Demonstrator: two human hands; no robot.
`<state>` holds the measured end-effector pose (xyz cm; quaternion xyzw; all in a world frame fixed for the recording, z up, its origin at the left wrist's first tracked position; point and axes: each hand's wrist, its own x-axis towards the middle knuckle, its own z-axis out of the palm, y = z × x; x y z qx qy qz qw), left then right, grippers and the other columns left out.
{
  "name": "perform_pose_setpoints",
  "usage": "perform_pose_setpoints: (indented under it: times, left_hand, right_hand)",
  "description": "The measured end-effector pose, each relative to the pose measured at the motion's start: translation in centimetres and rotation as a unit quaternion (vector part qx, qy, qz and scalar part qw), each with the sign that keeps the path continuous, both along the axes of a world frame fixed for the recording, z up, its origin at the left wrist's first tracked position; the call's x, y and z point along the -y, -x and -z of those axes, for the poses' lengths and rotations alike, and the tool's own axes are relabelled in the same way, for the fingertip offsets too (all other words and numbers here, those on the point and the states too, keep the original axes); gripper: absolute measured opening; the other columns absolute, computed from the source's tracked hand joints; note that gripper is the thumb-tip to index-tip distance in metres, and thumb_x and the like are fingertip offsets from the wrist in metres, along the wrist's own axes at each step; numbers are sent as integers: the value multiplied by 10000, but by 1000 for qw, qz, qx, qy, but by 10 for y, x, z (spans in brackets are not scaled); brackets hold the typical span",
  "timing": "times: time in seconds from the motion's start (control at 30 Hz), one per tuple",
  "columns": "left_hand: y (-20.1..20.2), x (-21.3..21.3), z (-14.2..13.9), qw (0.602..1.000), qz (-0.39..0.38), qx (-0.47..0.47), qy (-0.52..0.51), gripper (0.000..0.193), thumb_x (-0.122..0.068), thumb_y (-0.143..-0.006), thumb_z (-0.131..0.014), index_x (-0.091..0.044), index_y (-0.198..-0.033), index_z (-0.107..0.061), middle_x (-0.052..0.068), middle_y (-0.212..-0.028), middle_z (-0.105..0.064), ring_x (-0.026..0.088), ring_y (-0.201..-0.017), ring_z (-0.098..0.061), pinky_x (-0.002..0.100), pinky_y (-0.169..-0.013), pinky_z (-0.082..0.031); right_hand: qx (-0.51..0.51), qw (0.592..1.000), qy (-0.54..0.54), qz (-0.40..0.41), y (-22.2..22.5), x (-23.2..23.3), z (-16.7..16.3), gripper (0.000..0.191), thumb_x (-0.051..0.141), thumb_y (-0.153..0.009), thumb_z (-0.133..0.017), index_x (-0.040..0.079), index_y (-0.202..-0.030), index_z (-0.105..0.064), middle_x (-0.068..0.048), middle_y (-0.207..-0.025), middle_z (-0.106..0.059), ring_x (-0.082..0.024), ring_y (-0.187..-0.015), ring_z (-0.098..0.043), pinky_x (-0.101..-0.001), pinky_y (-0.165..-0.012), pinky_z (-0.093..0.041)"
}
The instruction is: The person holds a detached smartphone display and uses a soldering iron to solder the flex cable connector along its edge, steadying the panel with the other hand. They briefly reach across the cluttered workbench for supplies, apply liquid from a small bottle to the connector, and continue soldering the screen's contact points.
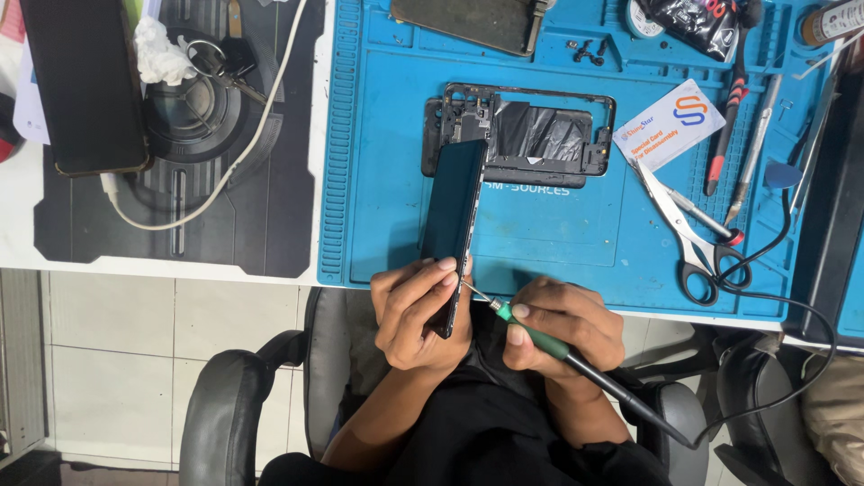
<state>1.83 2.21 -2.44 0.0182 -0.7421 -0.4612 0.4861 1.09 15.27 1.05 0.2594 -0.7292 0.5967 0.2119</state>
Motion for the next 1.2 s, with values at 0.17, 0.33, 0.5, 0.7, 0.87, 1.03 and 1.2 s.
perform_pose_setpoints:
  times: [0.17,0.33,0.5,0.7,0.87,1.03,1.2]
  left_hand:
    - [-2,2,-2,1000,12,8,2,316,105,-755,-894,-33,-970,-708,64,-1038,-740,218,-917,-661,283,-731,-617]
    - [-2,2,-4,1000,14,12,2,317,102,-758,-896,-32,-972,-705,67,-1041,-740,224,-916,-662,289,-736,-614]
    - [-2,1,-4,1000,4,12,2,311,94,-757,-897,-38,-967,-710,61,-1029,-743,222,-904,-666,287,-734,-606]
    - [-2,1,-3,1000,4,10,2,303,94,-759,-891,-43,-961,-710,62,-1028,-745,230,-911,-669,294,-740,-615]
    - [-2,1,-1,1000,9,9,3,295,87,-765,-888,-42,-962,-711,65,-1033,-744,230,-927,-673,295,-747,-624]
    - [-2,1,2,1000,8,3,3,289,79,-767,-886,-43,-964,-713,65,-1033,-747,222,-934,-674,288,-745,-632]
    - [-3,1,1,1000,12,5,1,290,78,-767,-887,-40,-967,-713,68,-1032,-746,221,-935,-671,292,-746,-624]
  right_hand:
    - [19,1000,-15,6,-6,1,-4,183,65,-918,-738,-13,-932,-573,-131,-809,-652,-228,-634,-682,-341,-581,-604]
    - [-11,1000,-17,4,-6,2,1,209,84,-930,-752,-19,-950,-572,-117,-791,-649,-216,-614,-678,-335,-557,-604]
    - [-44,999,-31,8,-6,2,6,220,107,-935,-749,-27,-955,-575,-108,-774,-640,-218,-599,-678,-333,-536,-597]
    - [-51,997,-57,14,-9,1,7,221,110,-940,-760,-17,-964,-581,-102,-775,-639,-222,-617,-691,-336,-548,-600]
    - [-53,996,-71,14,-10,-1,8,212,122,-940,-763,-4,-966,-594,-102,-777,-644,-232,-644,-705,-344,-568,-609]
    - [-61,995,-75,25,-11,0,12,223,145,-939,-768,-5,-964,-606,-95,-775,-654,-224,-649,-717,-328,-563,-610]
    - [-48,995,-75,33,-15,0,11,214,142,-946,-774,1,-972,-615,-93,-787,-655,-222,-659,-718,-328,-574,-615]
